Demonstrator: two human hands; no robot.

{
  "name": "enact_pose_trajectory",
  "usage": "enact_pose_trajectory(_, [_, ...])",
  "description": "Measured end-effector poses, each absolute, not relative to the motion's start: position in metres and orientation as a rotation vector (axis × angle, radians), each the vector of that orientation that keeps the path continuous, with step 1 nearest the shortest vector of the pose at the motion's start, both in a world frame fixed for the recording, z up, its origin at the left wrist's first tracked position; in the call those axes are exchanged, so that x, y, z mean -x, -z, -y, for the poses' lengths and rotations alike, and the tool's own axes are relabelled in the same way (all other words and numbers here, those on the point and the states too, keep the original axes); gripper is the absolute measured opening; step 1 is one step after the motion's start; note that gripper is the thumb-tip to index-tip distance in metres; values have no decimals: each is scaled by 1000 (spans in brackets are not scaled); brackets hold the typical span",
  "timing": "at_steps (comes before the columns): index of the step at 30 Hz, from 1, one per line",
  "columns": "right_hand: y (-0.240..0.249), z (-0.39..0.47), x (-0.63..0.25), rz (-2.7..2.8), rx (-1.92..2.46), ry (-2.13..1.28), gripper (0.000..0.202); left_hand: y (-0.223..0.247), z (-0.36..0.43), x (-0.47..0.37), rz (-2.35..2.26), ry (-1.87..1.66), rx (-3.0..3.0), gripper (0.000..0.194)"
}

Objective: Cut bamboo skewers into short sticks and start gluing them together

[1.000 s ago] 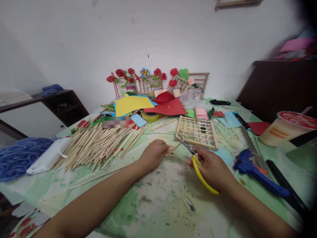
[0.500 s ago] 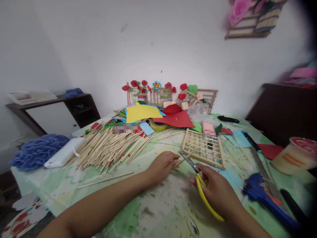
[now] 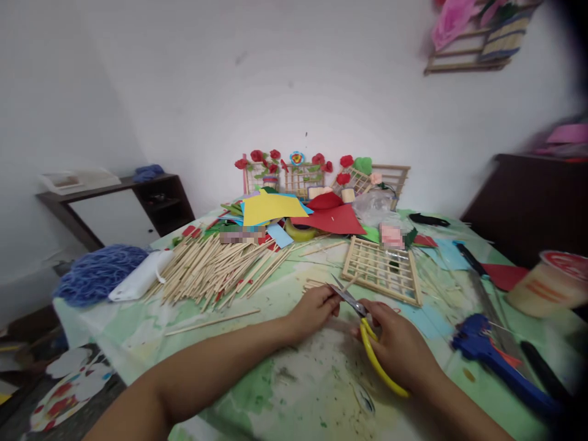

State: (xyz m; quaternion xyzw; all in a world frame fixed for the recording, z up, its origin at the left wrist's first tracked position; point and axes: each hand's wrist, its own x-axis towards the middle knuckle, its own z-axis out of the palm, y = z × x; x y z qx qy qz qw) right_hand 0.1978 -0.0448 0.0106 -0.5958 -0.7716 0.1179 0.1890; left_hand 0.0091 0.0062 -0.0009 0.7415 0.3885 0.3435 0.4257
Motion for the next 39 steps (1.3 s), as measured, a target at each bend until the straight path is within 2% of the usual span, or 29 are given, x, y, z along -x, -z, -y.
enact_pose_trajectory(5, [-10, 46, -197, 2181, 1667, -328, 50, 6, -7, -9, -969, -886, -1865, 36])
enact_pose_trajectory(12, [-9, 47, -197, 2203, 1654, -290, 48, 8, -8, -9, -953, -911, -1908, 34])
enact_pose_trajectory(24, [-9, 48, -196, 2197, 1620, -281, 45, 11, -8, -12, -806, -949, -1625, 30])
enact_pose_trajectory(39, [-9, 49, -197, 2201, 1612, -318, 47, 8, -7, -11, -851, -930, -1651, 36])
